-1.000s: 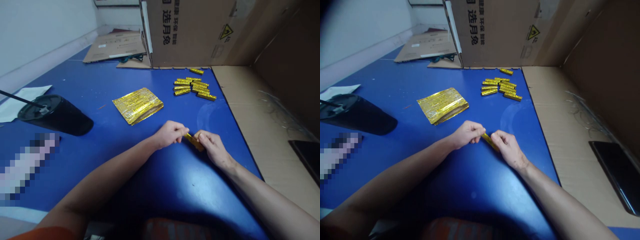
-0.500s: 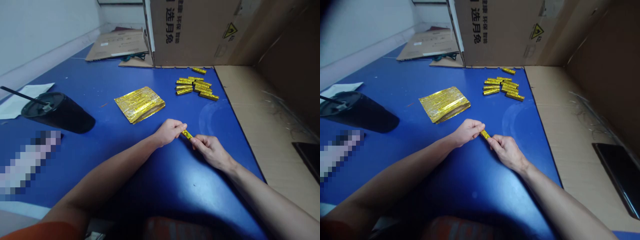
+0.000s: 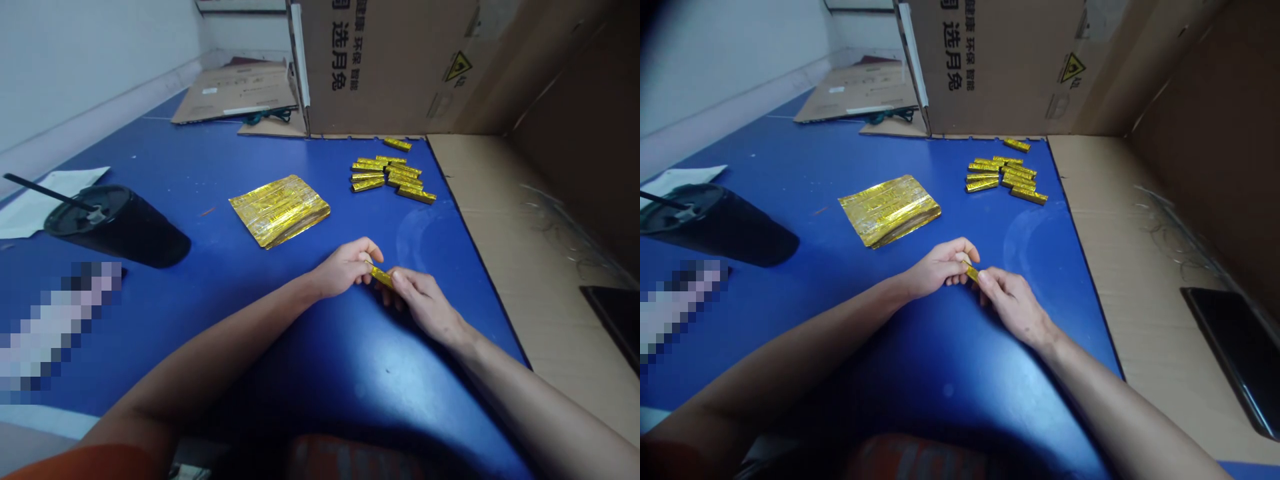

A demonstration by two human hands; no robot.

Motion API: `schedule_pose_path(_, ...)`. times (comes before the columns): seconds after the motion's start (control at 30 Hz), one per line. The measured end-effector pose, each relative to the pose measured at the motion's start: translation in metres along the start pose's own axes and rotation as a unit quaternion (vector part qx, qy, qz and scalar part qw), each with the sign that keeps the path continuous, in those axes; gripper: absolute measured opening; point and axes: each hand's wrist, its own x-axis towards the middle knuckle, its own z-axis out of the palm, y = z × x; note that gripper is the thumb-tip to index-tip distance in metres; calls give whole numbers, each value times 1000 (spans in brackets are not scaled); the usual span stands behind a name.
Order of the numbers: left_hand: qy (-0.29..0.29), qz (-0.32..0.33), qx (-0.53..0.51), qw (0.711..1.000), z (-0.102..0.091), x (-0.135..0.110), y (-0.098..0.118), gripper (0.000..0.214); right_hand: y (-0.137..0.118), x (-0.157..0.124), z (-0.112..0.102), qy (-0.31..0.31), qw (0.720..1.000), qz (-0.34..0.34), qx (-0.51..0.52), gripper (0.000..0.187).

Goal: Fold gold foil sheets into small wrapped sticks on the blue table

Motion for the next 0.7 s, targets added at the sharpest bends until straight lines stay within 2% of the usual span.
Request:
schedule_pose_path(0.13, -32, 37, -1, 999, 0, -2, -1, 15, -2, 3, -9, -104, 975, 33, 193, 48)
schedule_pose_path(0.23, -42, 50, 16, 998, -1, -2, -1, 14, -3, 5, -9, -129, 968, 56, 206, 45)
schedule_pose_path(0.33, -34, 54, 25, 998, 0, -1, -3, 13, -2, 6, -5, -99, 979, 72, 164, 38)
schedule_pose_path(0.5, 33, 59, 69, 995, 2, 0, -6, 23, 1, 5, 1, -29, 986, 55, 155, 39)
schedule_pose_path(0.63, 70, 82, 134, 985, 5, -2, -4, 29, 1, 3, 3, -20, 990, 44, 135, 41)
schedule_pose_path(0.7, 47, 82, 141, 985, 8, -3, -4, 28, 0, 1, 3, -42, 990, 43, 129, 40)
